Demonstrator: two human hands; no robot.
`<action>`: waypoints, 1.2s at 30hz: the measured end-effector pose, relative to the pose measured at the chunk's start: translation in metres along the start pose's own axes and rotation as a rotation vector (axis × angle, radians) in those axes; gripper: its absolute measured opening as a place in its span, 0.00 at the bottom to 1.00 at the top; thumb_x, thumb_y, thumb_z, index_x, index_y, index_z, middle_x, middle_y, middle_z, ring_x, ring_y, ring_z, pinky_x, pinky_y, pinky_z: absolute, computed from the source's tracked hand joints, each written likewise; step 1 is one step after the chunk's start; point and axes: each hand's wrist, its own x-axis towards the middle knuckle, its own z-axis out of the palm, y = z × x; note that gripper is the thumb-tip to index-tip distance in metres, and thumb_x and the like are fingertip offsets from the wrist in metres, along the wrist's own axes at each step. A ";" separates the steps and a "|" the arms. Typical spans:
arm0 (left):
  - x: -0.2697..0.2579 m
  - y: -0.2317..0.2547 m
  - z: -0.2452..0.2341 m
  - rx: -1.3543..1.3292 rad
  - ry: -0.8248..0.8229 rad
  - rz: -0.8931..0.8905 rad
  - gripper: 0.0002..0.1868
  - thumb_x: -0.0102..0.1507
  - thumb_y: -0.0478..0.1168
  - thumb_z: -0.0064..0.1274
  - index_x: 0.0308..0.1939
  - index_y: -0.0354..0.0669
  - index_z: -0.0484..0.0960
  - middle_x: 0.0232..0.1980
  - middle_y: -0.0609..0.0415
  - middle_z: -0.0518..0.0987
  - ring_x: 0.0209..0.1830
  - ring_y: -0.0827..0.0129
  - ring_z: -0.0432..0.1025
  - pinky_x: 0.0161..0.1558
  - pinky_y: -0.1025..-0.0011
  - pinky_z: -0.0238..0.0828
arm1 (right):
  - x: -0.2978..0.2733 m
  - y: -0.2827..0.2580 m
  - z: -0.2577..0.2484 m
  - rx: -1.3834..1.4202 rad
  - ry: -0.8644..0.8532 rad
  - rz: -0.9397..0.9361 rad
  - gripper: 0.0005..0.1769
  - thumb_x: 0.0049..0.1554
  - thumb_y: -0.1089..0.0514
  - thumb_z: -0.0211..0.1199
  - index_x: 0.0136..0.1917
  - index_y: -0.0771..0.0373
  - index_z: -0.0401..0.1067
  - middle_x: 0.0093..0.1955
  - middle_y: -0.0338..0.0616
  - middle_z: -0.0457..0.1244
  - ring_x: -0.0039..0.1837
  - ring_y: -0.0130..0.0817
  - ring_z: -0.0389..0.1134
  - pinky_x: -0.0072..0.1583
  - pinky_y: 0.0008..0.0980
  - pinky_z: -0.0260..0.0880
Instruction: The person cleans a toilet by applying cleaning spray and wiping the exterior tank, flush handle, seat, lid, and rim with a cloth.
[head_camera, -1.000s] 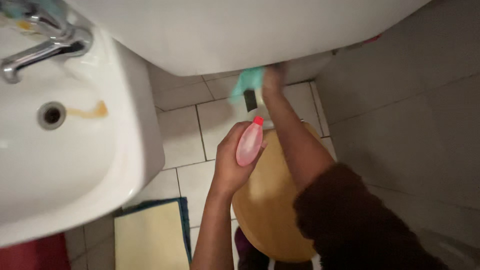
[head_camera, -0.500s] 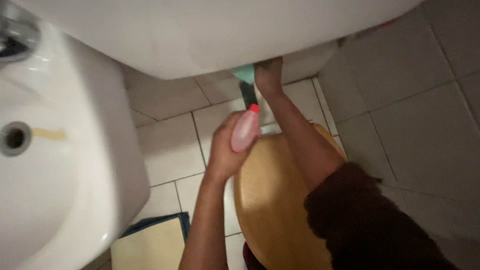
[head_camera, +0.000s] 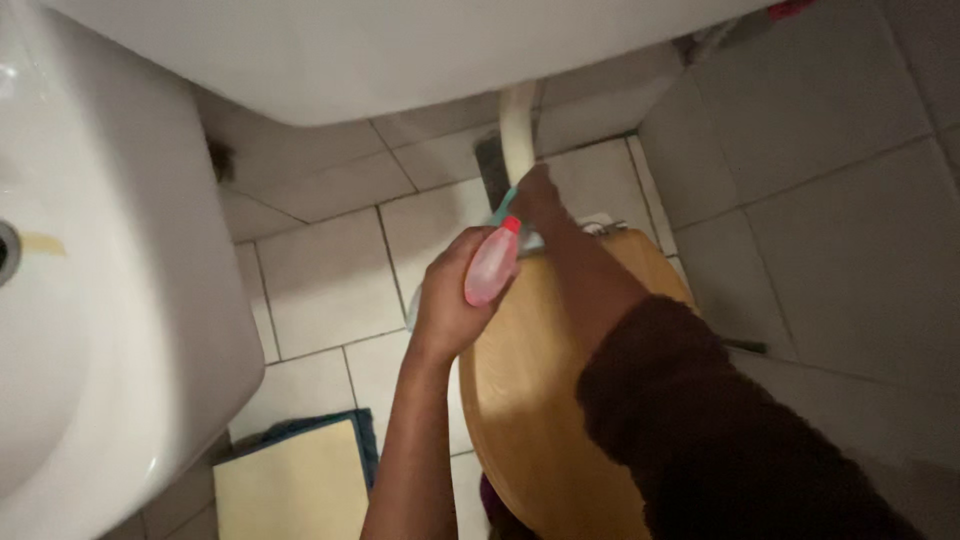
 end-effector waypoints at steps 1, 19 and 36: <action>-0.002 0.004 0.000 0.020 0.001 -0.004 0.22 0.60 0.39 0.65 0.56 0.42 0.79 0.51 0.48 0.84 0.50 0.57 0.80 0.52 0.66 0.75 | -0.009 0.003 0.007 -0.280 -0.016 -0.200 0.17 0.52 0.60 0.69 0.52 0.70 0.71 0.51 0.58 0.70 0.58 0.53 0.72 0.64 0.47 0.70; -0.071 0.121 -0.035 -0.273 0.201 -0.187 0.18 0.63 0.37 0.63 0.55 0.37 0.78 0.47 0.54 0.80 0.47 0.71 0.74 0.51 0.73 0.74 | -0.125 -0.025 -0.077 -0.290 -0.251 -0.223 0.14 0.45 0.54 0.69 0.42 0.66 0.79 0.44 0.58 0.69 0.51 0.54 0.73 0.53 0.45 0.74; -0.049 0.127 0.036 -0.417 0.225 -0.094 0.19 0.65 0.36 0.62 0.58 0.36 0.78 0.51 0.54 0.80 0.49 0.72 0.76 0.52 0.74 0.76 | -0.124 -0.013 -0.075 -0.068 -0.238 -0.470 0.14 0.45 0.56 0.68 0.44 0.66 0.79 0.48 0.58 0.69 0.54 0.55 0.71 0.56 0.47 0.72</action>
